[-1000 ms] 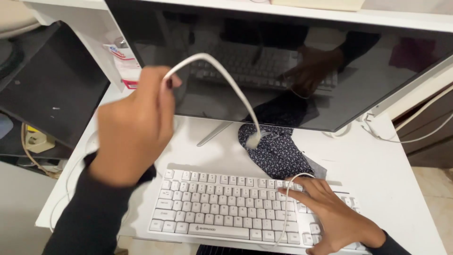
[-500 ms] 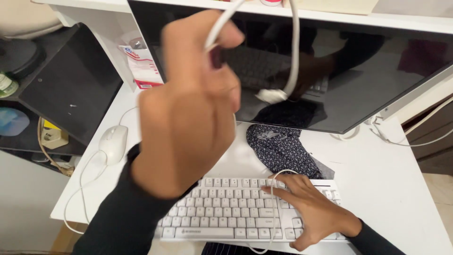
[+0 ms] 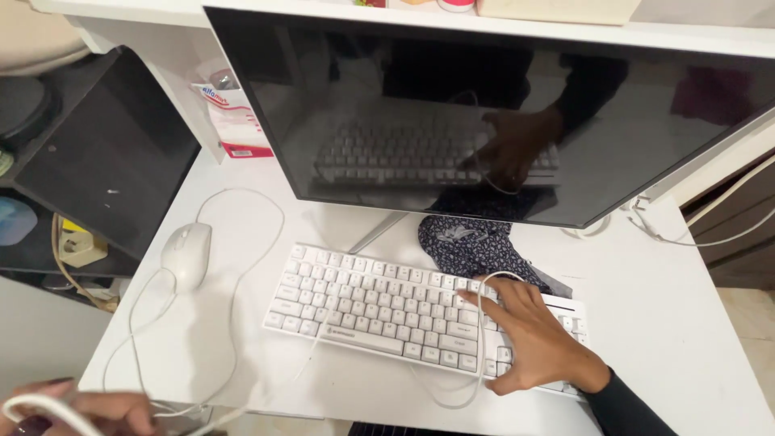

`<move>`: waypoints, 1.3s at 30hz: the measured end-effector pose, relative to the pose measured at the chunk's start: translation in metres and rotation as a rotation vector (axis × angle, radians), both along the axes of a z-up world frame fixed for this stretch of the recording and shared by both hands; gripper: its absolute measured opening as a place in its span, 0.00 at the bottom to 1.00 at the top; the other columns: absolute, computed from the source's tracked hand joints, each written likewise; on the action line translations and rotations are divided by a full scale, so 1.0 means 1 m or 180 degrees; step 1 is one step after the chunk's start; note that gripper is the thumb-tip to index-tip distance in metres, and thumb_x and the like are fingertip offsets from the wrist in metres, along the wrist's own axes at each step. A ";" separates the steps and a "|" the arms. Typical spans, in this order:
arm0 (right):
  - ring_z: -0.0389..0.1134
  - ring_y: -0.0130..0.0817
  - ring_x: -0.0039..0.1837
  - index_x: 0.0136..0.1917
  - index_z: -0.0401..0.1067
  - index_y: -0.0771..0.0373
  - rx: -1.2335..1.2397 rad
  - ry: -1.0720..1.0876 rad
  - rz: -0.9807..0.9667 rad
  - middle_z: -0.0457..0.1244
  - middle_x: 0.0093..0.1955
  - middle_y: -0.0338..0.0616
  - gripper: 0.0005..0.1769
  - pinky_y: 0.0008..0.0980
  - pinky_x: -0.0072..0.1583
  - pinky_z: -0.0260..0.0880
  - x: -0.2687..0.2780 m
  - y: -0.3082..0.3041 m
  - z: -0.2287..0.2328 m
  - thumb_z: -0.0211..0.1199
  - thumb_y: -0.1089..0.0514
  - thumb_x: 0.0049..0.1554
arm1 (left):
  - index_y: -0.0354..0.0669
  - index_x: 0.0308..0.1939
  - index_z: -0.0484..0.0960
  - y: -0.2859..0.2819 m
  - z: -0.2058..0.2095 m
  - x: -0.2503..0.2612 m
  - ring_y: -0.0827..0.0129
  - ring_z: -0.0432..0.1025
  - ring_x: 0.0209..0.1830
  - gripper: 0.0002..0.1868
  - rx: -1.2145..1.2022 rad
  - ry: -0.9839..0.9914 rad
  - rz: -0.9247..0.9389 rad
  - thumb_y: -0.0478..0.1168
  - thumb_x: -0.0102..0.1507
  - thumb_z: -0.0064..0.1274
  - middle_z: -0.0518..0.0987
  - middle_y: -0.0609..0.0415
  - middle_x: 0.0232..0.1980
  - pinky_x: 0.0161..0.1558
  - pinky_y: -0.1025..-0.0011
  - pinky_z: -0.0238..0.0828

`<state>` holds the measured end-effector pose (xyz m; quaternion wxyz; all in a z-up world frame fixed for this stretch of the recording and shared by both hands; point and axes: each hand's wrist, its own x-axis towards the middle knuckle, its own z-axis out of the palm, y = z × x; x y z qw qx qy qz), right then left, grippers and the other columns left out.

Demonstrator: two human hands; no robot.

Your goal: Cleaning the computer monitor, keyboard, and mouse on a desk.

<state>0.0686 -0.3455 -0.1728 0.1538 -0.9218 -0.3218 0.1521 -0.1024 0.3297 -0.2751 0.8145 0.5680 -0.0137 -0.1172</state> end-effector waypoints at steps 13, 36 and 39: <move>0.28 0.63 0.83 0.84 0.44 0.50 -0.0028 -0.0146 0.0109 0.32 0.85 0.63 0.79 0.61 0.73 0.29 -0.004 0.004 0.009 0.85 0.36 0.28 | 0.49 0.70 0.71 -0.214 -0.058 0.003 0.54 0.79 0.43 0.25 0.4003 -0.0092 0.1495 0.33 0.68 0.41 0.81 0.40 0.47 0.46 0.63 0.78; 0.31 0.54 0.84 0.83 0.47 0.42 -0.0272 -0.0358 -0.0397 0.35 0.85 0.50 0.73 0.55 0.75 0.30 -0.023 -0.007 -0.005 0.82 0.32 0.31 | 0.48 0.33 0.83 -0.380 0.007 0.027 0.64 0.74 0.16 0.10 0.4305 -0.1024 0.0050 0.48 0.65 0.54 0.77 0.56 0.35 0.20 0.66 0.73; 0.35 0.59 0.83 0.82 0.42 0.46 -0.0447 -0.0362 -0.0246 0.38 0.83 0.56 0.79 0.57 0.75 0.33 -0.013 0.002 0.009 0.84 0.32 0.28 | 0.50 0.37 0.82 -0.387 -0.018 0.021 0.63 0.77 0.20 0.13 0.4358 -0.0371 -0.0500 0.52 0.68 0.50 0.77 0.57 0.37 0.22 0.63 0.74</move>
